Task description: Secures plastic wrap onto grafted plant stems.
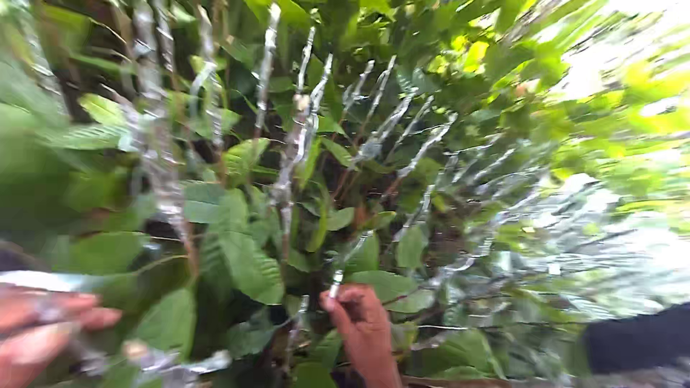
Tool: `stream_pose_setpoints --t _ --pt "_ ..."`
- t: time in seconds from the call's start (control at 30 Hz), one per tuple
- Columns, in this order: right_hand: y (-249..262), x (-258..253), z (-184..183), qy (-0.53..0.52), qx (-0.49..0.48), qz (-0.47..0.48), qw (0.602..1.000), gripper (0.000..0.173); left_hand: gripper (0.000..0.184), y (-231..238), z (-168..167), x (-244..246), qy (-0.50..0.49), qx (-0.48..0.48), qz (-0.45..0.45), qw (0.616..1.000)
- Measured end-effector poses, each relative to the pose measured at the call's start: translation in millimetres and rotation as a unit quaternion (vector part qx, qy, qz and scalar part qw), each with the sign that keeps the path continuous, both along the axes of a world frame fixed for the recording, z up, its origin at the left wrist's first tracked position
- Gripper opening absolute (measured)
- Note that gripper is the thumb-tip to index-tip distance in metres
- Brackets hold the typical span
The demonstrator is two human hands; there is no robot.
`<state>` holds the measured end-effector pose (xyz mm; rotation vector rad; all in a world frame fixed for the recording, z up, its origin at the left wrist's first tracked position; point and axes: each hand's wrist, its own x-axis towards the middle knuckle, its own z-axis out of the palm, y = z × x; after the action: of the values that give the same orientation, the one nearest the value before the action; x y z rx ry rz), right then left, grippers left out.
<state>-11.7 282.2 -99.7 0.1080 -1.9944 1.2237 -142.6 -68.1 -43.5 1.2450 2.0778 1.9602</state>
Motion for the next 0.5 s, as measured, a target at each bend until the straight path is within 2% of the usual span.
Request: stream_pose_setpoints --t 0.07,0.13,0.23,0.3,0.37,0.5 --pt "4.1 -2.6 -2.6 0.004 0.01 -0.004 1.0 0.013 0.027 -9.2 1.5 -6.9 0.094 -0.055 0.023 0.994" --pt "5.3 -4.5 -2.9 0.0 0.022 -0.009 1.0 0.017 0.029 -9.1 -0.1 -7.0 0.136 -0.067 0.061 0.987" --pt "6.8 -7.5 -5.6 -0.02 0.035 -0.026 0.999 0.019 0.025 -8.1 5.0 -3.9 0.124 -0.049 0.068 0.989" --pt "7.3 -8.9 -5.5 -0.048 0.041 -0.055 0.997 0.011 0.021 -9.2 5.5 -2.6 0.105 -0.021 0.058 0.993" --pt "5.7 -9.1 -3.2 -0.066 0.029 -0.067 0.995 0.016 0.02 -10.5 7.0 -2.3 0.082 0.009 0.037 0.996" --pt "1.7 -7.6 2.2 -0.029 -0.004 -0.035 0.999 0.013 0.024 -8.5 14.6 -3.8 0.064 0.019 0.024 0.997"
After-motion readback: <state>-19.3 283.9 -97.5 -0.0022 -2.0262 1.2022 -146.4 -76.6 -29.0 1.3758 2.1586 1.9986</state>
